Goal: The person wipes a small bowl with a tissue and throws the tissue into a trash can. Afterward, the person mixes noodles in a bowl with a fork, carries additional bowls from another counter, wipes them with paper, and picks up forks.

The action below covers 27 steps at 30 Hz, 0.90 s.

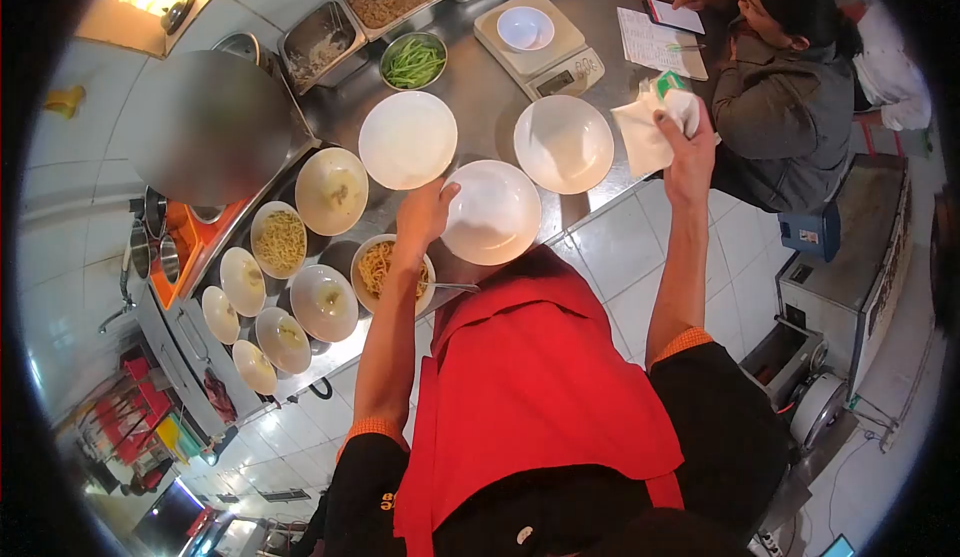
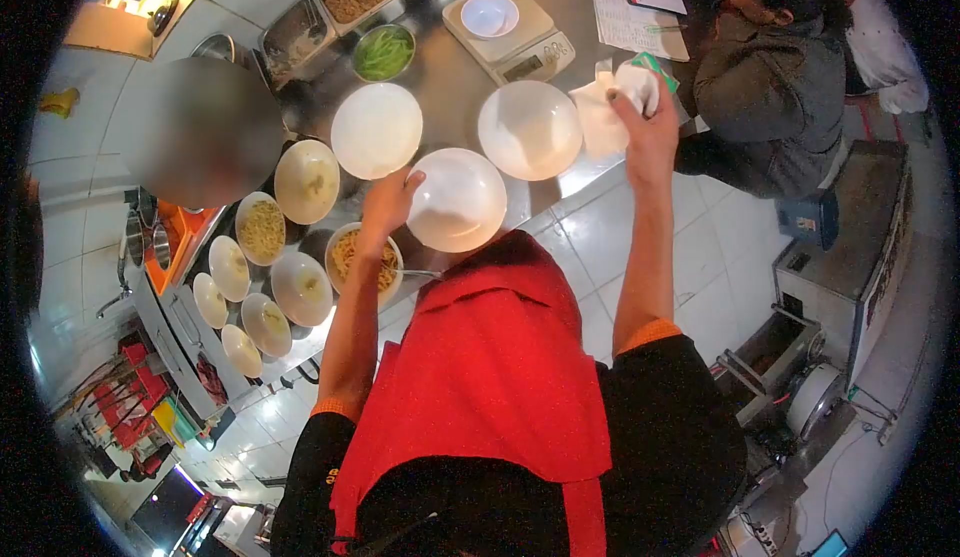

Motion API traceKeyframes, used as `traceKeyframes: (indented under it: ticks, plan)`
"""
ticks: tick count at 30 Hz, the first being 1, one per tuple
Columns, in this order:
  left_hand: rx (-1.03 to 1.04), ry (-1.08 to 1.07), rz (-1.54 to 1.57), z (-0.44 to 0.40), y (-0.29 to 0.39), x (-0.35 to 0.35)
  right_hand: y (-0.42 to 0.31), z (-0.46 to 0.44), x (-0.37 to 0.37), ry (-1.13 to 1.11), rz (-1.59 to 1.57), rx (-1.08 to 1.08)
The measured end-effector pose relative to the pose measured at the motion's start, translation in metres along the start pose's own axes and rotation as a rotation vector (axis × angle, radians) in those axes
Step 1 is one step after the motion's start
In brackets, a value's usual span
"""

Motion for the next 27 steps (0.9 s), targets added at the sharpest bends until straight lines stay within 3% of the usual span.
traceKeyframes:
  ticks: [4, 6, 7, 9, 15, 18, 25, 27]
  plan:
    - [-0.027, 0.004, -0.078, 0.000, -0.005, 0.003, 0.039, 0.006, -0.007, 0.012, 0.157, 0.089]
    - [-0.009, 0.013, -0.080, 0.003, -0.002, 0.000, 0.021, -0.003, -0.013, -0.008, 0.808, -0.333]
    - [-0.019, 0.028, -0.080, 0.006, 0.000, -0.005, 0.018, -0.017, -0.026, 0.001, 0.815, -0.336]
    - [-0.030, 0.010, -0.081, 0.013, 0.002, -0.010, -0.003, -0.038, -0.067, 0.250, 1.114, -0.490]
    - [-0.053, 0.159, -0.047, 0.033, 0.022, -0.042, 0.033, -0.099, -0.094, 0.142, 1.274, -0.311]
    - [-0.078, 0.183, 0.087, 0.042, 0.026, -0.049, 0.048, -0.121, -0.109, 0.074, 1.328, -0.368]
    - [-0.110, 0.158, 0.242, 0.062, 0.019, -0.045, 0.010, -0.137, -0.123, 0.140, 1.188, -0.563]
    - [-0.102, 0.120, 0.372, 0.070, 0.027, -0.046, -0.002, -0.109, -0.134, 0.280, 0.116, -0.330]
Point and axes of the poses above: each hand's wrist, its own z-axis away from the middle knuckle, its own x-axis out of the palm, y = z × x, the point moved 9 cm from there along -z, towards the middle knuckle, and after that the axes turned 8 degrees about -z, right-handed, at the moved point
